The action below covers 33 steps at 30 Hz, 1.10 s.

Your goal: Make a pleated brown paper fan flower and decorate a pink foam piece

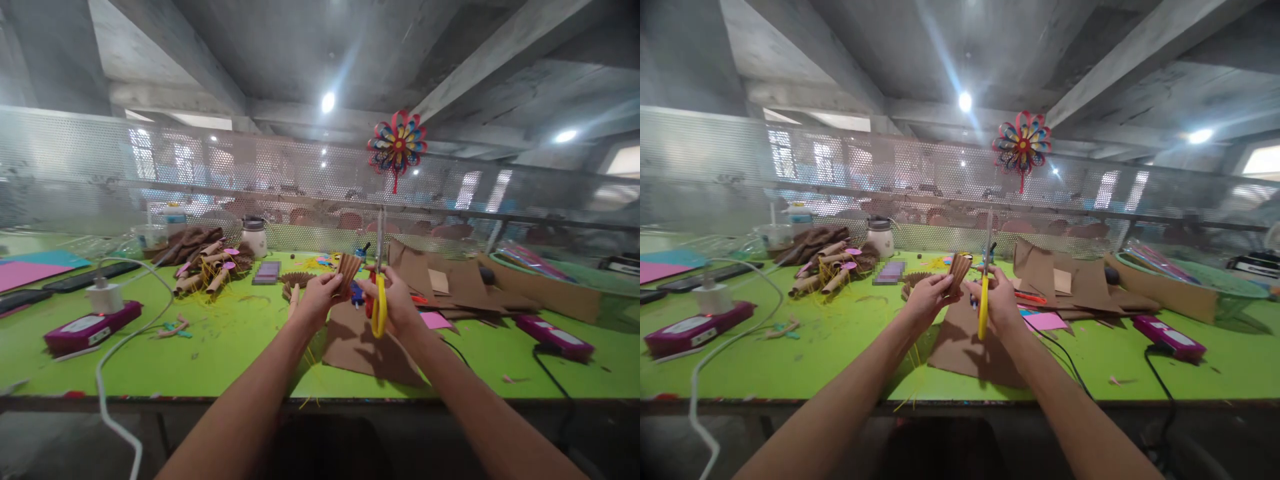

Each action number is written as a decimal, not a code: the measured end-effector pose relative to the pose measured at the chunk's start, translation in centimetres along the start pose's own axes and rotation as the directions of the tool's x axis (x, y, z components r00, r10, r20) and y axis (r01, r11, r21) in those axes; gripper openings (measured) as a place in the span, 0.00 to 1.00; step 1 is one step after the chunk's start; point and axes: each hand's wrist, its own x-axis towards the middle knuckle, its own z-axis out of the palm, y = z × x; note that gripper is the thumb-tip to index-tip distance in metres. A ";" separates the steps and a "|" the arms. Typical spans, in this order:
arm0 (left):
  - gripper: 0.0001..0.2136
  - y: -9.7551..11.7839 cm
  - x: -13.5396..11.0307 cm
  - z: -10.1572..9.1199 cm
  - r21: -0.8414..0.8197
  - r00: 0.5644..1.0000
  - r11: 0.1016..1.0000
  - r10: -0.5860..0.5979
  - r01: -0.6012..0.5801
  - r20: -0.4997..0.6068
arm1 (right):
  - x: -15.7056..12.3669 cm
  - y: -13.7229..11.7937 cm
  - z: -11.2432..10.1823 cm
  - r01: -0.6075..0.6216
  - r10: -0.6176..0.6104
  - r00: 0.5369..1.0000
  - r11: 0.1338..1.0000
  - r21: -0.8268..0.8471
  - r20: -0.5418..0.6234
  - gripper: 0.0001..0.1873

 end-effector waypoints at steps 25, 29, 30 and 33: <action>0.04 -2.4 0.4 0.1 0.001 0.997 0.997 -0.078 0.078 -0.022 | 0.5 2.9 -0.1 0.104 -0.111 0.978 0.993 -0.048 -0.176 0.34; 0.04 -2.5 0.5 -0.1 0.003 0.991 0.993 -0.120 0.121 -0.064 | 0.6 3.6 -0.6 0.120 -0.130 0.977 0.990 -0.070 -0.167 0.33; 0.05 -2.6 0.6 -0.2 0.012 0.990 0.992 -0.126 0.127 -0.071 | 0.7 3.8 -0.7 0.124 -0.137 0.977 0.988 -0.086 -0.165 0.33; 0.05 -2.8 0.7 -0.4 0.051 0.985 0.987 -0.145 0.150 -0.088 | 0.9 4.2 -1.0 0.142 -0.166 0.975 0.977 -0.159 -0.149 0.33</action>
